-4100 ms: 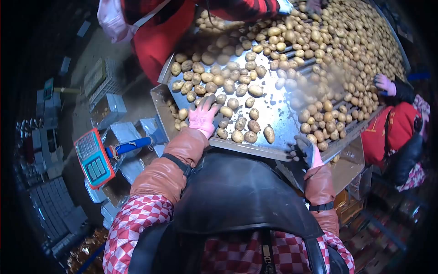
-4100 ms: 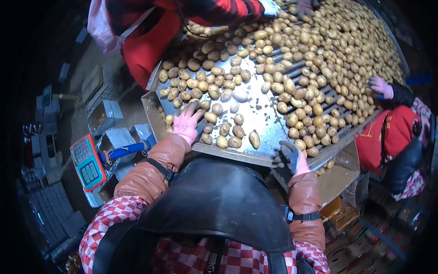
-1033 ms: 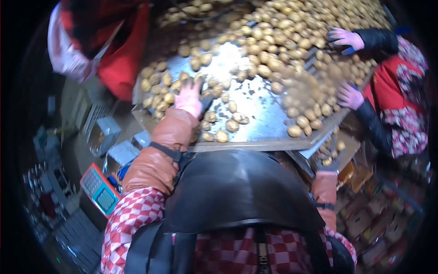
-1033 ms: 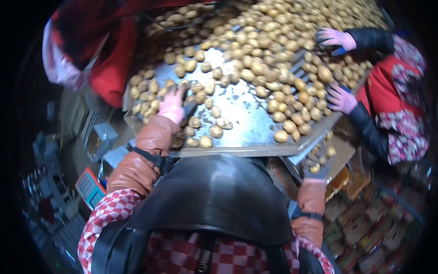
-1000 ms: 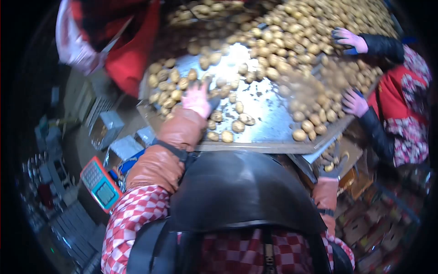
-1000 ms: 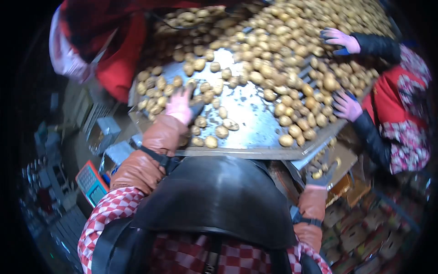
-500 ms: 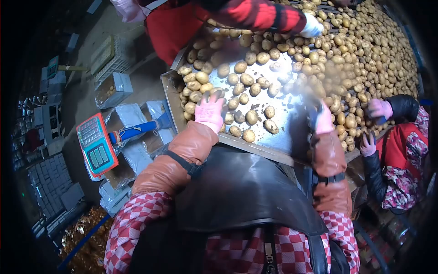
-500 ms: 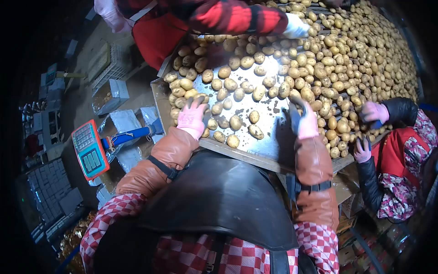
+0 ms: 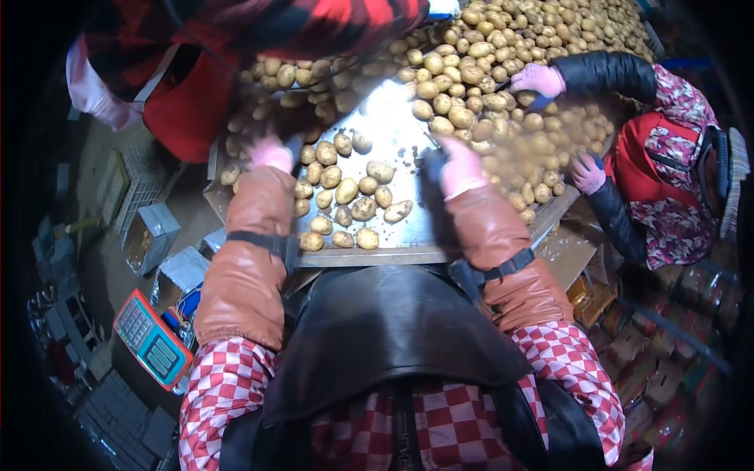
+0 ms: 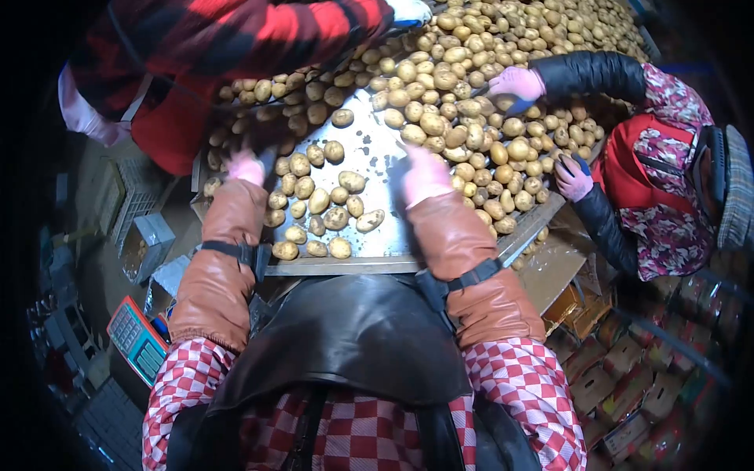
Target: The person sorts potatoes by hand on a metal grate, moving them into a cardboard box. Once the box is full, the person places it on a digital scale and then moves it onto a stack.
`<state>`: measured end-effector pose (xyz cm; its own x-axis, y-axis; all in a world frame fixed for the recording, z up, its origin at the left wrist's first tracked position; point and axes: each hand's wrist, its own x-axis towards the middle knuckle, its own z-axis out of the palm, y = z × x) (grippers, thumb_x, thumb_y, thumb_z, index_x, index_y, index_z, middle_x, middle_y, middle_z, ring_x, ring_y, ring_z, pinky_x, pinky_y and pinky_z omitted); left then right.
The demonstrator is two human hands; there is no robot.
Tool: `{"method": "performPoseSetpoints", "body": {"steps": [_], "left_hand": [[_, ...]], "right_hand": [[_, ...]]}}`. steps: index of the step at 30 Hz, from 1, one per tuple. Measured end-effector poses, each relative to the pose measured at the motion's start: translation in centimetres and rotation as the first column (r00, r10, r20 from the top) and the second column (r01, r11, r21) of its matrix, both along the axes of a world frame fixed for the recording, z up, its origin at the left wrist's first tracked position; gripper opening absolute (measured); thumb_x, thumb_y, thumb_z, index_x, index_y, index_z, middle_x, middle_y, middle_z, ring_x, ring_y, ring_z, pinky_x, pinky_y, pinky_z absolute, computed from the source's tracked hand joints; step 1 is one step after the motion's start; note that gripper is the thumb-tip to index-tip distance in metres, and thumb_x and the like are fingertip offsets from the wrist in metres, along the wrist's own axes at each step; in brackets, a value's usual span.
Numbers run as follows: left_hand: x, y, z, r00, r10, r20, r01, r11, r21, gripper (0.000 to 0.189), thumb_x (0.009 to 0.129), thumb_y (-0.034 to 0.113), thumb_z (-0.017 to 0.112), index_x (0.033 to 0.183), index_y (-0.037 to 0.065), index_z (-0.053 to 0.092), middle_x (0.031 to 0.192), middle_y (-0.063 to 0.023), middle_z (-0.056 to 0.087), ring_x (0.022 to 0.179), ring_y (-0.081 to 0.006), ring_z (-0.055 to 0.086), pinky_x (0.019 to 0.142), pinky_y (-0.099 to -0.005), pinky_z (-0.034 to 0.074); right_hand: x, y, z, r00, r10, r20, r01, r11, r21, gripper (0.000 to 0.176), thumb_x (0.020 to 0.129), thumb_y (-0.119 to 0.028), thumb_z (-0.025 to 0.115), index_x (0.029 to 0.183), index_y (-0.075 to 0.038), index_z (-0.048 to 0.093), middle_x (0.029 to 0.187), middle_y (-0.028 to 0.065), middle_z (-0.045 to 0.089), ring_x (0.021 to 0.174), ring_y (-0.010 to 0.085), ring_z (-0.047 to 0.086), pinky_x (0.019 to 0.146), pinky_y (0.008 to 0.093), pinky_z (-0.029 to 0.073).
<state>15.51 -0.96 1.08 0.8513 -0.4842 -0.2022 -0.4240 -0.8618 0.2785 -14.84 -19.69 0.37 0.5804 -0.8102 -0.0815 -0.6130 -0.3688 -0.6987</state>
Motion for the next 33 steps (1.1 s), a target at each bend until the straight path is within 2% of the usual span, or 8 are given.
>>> {"method": "performPoseSetpoints", "body": {"steps": [6,16,19,21,23,24,25,33], "left_hand": [[-10.8,2.2,2.3,0.973,-0.231,0.018,0.231,0.973,-0.005,0.073,0.084,0.057,0.066,0.145,0.021,0.048,0.149,-0.0186,0.041,0.144,-0.0448,0.025,0.114,-0.0626,0.022],[-13.4,-1.1,0.8,0.559,-0.829,0.007,0.829,0.559,0.007,0.064,0.086,0.049,0.067,0.142,0.022,0.051,0.157,-0.0174,0.033,0.146,-0.0384,0.028,0.117,-0.0606,0.017],[-12.7,-2.9,-0.1,0.67,-0.728,0.147,0.741,0.666,-0.085,0.054,0.092,0.043,0.061,0.141,0.02,0.053,0.156,-0.0238,0.032,0.142,-0.0452,0.03,0.114,-0.0583,0.024],[-12.6,-3.2,-1.0,0.644,-0.736,0.21,0.759,0.649,-0.054,0.052,0.094,0.043,0.059,0.141,0.022,0.052,0.156,-0.0215,0.032,0.142,-0.0471,0.028,0.114,-0.0594,0.022],[-12.1,-3.6,-2.0,0.624,-0.745,0.235,0.772,0.635,-0.039,0.051,0.094,0.043,0.058,0.141,0.023,0.051,0.156,-0.0187,0.033,0.143,-0.0477,0.027,0.114,-0.0606,0.021],[-12.3,-3.7,-1.9,0.617,-0.748,0.246,0.777,0.629,-0.035,0.051,0.095,0.042,0.058,0.142,0.023,0.051,0.156,-0.0177,0.034,0.143,-0.0472,0.026,0.114,-0.0603,0.02],[-12.6,-4.0,-1.4,0.624,-0.747,0.23,0.77,0.638,-0.02,0.051,0.095,0.042,0.058,0.142,0.023,0.051,0.157,-0.0168,0.034,0.144,-0.0458,0.026,0.115,-0.0597,0.02],[-12.9,-5.3,-2.4,0.672,-0.704,0.229,0.724,0.689,-0.005,0.051,0.096,0.042,0.057,0.142,0.022,0.051,0.156,-0.0187,0.035,0.145,-0.0452,0.024,0.118,-0.0562,0.018]], "right_hand": [[-0.9,-8.9,7.9,0.726,-0.08,-0.683,0.011,0.994,-0.104,0.05,0.09,-0.03,0.061,0.139,-0.022,0.053,0.121,0.0178,0.066,0.117,0.0354,0.061,0.096,0.0431,0.049],[-9.8,-2.7,5.8,0.721,-0.614,0.322,0.089,0.542,0.836,0.043,0.091,-0.018,0.069,0.13,-0.008,0.054,0.077,0.0034,0.06,0.064,0.013,0.058,0.053,0.0268,0.046],[-17.3,1.1,8.8,0.509,-0.739,0.441,0.024,0.525,0.851,0.043,0.094,-0.024,0.066,0.132,-0.008,0.053,0.092,0.0098,0.063,0.069,0.0194,0.061,0.057,0.0354,0.053],[-24.0,2.7,8.7,-0.084,-0.938,0.337,0.092,0.329,0.94,0.039,0.097,-0.039,0.059,0.123,-0.009,0.061,0.103,0.0089,0.067,0.084,0.02,0.066,0.071,0.0306,0.057],[-28.9,4.4,19.5,0.054,-0.706,0.706,0.12,0.706,0.698,0.042,0.093,-0.042,0.064,0.112,-0.004,0.064,0.095,0.0093,0.067,0.074,0.0192,0.066,0.065,0.0316,0.058],[-33.3,2.7,15.8,-0.28,-0.532,0.799,0.626,0.53,0.572,0.041,0.092,-0.04,0.064,0.108,-0.003,0.065,0.082,0.008,0.066,0.06,0.0162,0.062,0.052,0.0291,0.053],[-36.9,3.2,18.9,0.208,-0.541,0.815,0.95,0.309,-0.038,0.035,0.09,-0.033,0.064,0.107,-0.003,0.065,0.074,0.0055,0.064,0.05,0.0134,0.057,0.045,0.0284,0.047],[-57.3,-2.6,20.8,-0.116,-0.888,0.444,0.932,0.057,0.359,0.037,0.089,-0.027,0.073,0.12,-0.012,0.059,0.085,0.0057,0.065,0.063,0.0163,0.06,0.054,0.0324,0.048]]}}
